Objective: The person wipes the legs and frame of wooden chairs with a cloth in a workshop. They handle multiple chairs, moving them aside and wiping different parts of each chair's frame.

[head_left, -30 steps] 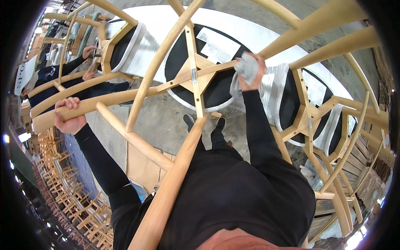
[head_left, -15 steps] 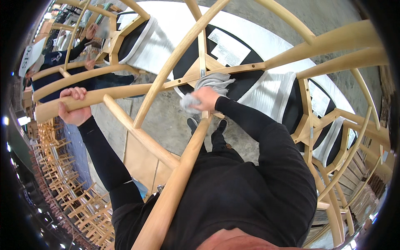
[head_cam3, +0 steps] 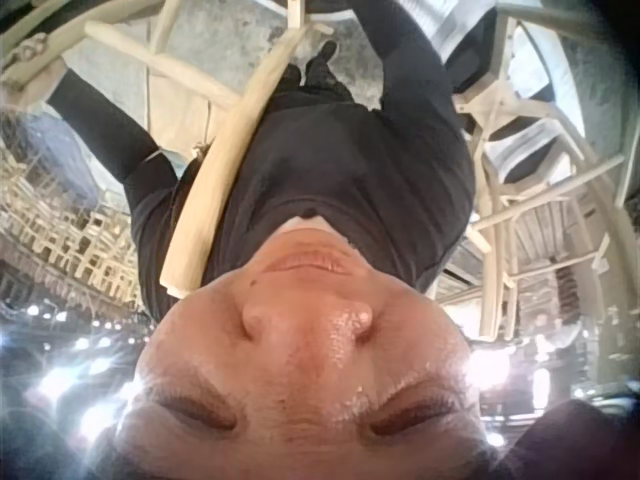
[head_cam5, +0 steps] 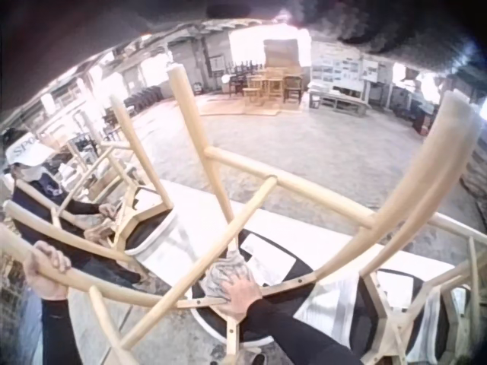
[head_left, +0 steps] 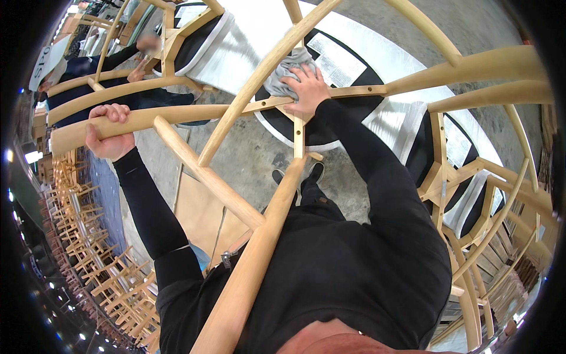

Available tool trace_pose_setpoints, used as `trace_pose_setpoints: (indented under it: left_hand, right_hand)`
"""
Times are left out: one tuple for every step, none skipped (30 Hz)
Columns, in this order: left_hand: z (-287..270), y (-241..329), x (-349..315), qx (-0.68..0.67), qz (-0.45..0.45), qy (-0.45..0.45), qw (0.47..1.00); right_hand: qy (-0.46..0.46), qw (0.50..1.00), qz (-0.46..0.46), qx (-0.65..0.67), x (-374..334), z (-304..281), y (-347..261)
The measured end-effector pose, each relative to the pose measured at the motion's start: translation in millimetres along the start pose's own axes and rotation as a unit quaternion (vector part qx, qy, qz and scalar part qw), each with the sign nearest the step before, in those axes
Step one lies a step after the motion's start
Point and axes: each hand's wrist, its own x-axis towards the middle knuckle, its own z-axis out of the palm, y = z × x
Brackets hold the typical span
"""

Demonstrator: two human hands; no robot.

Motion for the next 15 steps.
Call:
trace_pose_setpoints:
  left_hand:
    - [3.6,-5.5,6.1,-0.009,-0.001,-0.007,1.0]
    - [8.2,-10.1,9.5,-0.017,-0.004,-0.014,1.0]
    - [8.6,-3.6,3.7,-0.011,0.0,-0.011,1.0]
    - [3.9,-8.6,2.8,-0.015,0.008,-0.007,1.0]
    - [2.1,-6.8,-0.8,0.005,0.012,-0.001,1.0]
    - [0.8,-4.5,-5.4,0.003,0.01,0.002,1.0]
    - [2.4,-5.7,-3.9,-0.002,0.013,-0.001,1.0]
    - [2.8,-5.5,-4.2,-0.005,0.015,-0.001,1.0]
    - [3.7,-4.1,-6.8,-0.019,0.012,0.004,1.0]
    - [0.9,-1.5,-8.4,-0.014,0.004,0.001,1.0]
    - [3.8,0.2,-3.7,-0.001,0.008,-0.006,1.0]
    - [5.6,1.5,-3.8,0.012,0.007,-0.008,1.0]
    - [2.7,2.2,-9.7,0.012,-0.003,-0.008,1.0]
    - [3.3,7.0,-6.8,0.01,-0.004,-0.016,1.0]
    - [2.6,8.2,-4.9,0.006,-0.001,-0.021,1.0]
  right_hand:
    - [-0.03,0.999,0.009,-0.025,-11.3,5.7,-3.4]
    - [-0.06,0.997,0.019,-0.049,-23.5,11.8,-9.5]
    - [-0.085,0.994,0.014,-0.065,-30.2,14.4,-18.6]
    - [-0.109,0.994,-0.015,-0.017,-43.8,-0.6,-28.8]
    - [-0.163,0.985,0.004,0.062,-57.4,-8.1,-38.4]
    - [-0.22,0.967,-0.026,0.124,-71.9,-17.6,-39.3]
    - [-0.188,0.974,-0.049,0.115,-78.7,-16.7,-36.2]
    - [-0.158,0.979,-0.074,0.107,-79.1,-12.4,-32.4]
    - [-0.109,0.99,-0.063,0.064,-63.0,-9.3,-26.8]
    - [-0.059,0.997,-0.047,0.023,-38.3,-1.5,-19.4]
    - [-0.084,0.996,0.023,0.019,-14.3,15.1,-14.2]
    - [-0.026,0.997,0.06,0.035,18.5,27.7,-0.5]
    - [-0.064,0.991,0.115,0.025,56.8,28.8,12.7]
    - [0.072,0.988,0.137,0.026,84.6,44.5,28.5]
    - [0.075,0.982,0.168,0.05,116.3,53.2,42.0]
